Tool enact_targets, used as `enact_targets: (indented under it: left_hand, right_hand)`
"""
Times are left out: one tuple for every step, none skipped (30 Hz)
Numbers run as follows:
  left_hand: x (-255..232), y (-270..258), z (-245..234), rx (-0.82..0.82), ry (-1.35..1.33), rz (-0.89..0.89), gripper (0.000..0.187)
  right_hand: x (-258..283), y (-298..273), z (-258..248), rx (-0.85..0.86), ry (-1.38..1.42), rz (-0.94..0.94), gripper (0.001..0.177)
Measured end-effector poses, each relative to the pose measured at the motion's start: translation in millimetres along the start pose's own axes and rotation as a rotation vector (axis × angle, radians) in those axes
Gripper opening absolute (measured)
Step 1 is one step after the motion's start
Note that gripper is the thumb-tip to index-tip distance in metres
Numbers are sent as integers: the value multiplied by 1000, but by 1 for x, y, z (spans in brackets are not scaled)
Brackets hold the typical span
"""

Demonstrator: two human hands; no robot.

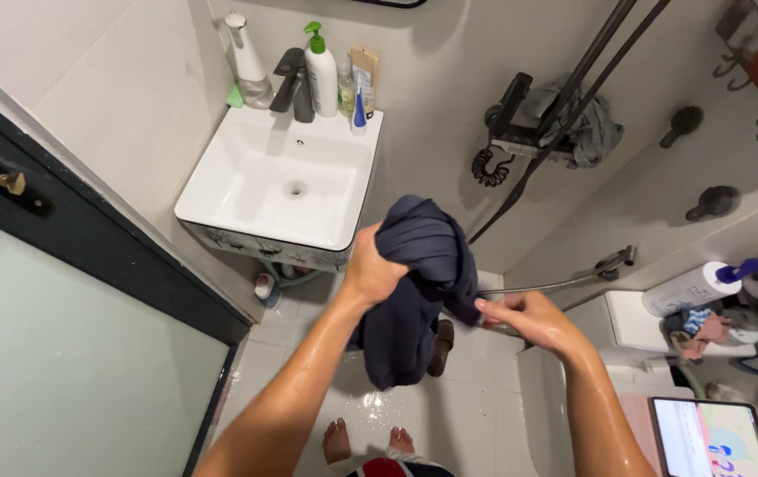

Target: The person hand-washes a dark blue garment in a bathroom sink. They repeatedly submerge, scrub, wring, and rinse the item under running water, then wring it out again.

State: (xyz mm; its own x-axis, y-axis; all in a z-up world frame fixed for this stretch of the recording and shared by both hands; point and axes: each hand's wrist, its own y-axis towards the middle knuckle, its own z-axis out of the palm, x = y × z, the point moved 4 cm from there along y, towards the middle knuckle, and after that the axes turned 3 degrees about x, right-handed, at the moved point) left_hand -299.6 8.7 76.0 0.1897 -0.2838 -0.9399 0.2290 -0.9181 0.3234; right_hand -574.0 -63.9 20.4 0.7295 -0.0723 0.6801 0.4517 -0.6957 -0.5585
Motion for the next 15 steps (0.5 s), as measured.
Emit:
enact_targets:
  left_hand:
    - [-6, 5, 1, 40, 21, 1, 37]
    - [-11, 9, 1, 83, 46, 0, 37]
    - [-17, 14, 2, 147, 21, -2, 37]
    - [-22, 18, 3, 213, -3, -3, 37]
    - [-27, 21, 5, 278, -28, -4, 37]
    - [-31, 24, 6, 291, -41, -1, 39]
    - [-35, 26, 8, 305, -54, 1, 42]
    - [-38, 26, 10, 317, -70, 0, 44]
    - [-40, 25, 5, 264, -37, -8, 45]
    - [-42, 27, 1, 211, -4, -12, 47]
    - [-44, 28, -6, 158, 28, -16, 49]
    - [-47, 27, -13, 137, 35, -3, 48]
    - [-49, 25, -20, 116, 42, 11, 47]
    - [-52, 22, -28, 96, 51, 22, 45]
    - [-55, 22, -36, 84, 133, 19, 45]
  right_hand:
    - [6, -3, -3, -80, 65, -214, 94]
    - [16, -7, -1, -158, 135, -428, 102]
    - [29, -12, 2, -237, 206, -642, 114]
    - [44, -14, 12, -205, 299, -781, 117]
    - [61, -15, 22, -169, 392, -919, 120]
    - [75, -21, 26, -132, 486, -1058, 124]
    - [92, -15, 36, -149, 417, -1031, 110]
    - [105, -13, 43, -164, 348, -999, 97]
    - [111, -13, 46, -148, 392, -945, 90]
    - [118, -10, 46, -134, 432, -893, 83]
    - [122, -8, 43, -119, 472, -841, 77]
    - [124, -7, 42, -119, 414, -834, 79]
    - [124, -7, 37, -120, 356, -827, 81]
    - [121, -5, 34, -120, 302, -819, 84]
    - [116, 2, 37, -82, 212, -704, 71]
